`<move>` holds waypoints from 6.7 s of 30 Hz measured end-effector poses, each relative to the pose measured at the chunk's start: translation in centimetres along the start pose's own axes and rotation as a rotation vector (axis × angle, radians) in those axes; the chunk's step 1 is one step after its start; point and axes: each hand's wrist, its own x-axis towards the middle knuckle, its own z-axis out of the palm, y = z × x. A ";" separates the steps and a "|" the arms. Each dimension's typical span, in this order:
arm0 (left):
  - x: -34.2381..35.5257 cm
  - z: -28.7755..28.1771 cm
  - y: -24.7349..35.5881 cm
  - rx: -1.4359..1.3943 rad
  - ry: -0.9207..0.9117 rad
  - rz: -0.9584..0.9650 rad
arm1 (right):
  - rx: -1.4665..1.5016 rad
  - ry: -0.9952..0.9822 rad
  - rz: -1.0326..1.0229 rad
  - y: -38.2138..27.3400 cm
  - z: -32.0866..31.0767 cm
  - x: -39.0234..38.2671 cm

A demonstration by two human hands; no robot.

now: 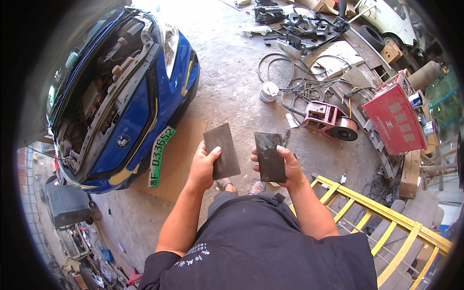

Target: The person sands a blue car bumper with metal plates, takes body filler from a can with a spreader, mixes it on the plates, and applies a small amount to the bumper.

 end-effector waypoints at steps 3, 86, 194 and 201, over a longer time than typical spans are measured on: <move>-0.4 0.5 -0.1 -0.042 -0.068 -0.003 | -0.004 0.056 0.007 -0.2 0.5 0.2; -5.0 5.7 4.5 0.633 -0.093 0.764 | -1.612 -0.203 -0.374 -2.1 9.2 -0.9; 24.0 -7.6 8.4 0.648 -0.496 -0.395 | -2.268 0.155 -0.289 -6.8 4.8 19.4; 29.2 -3.0 7.0 0.357 -0.342 -0.478 | -2.162 -0.011 -0.318 -10.6 1.7 23.2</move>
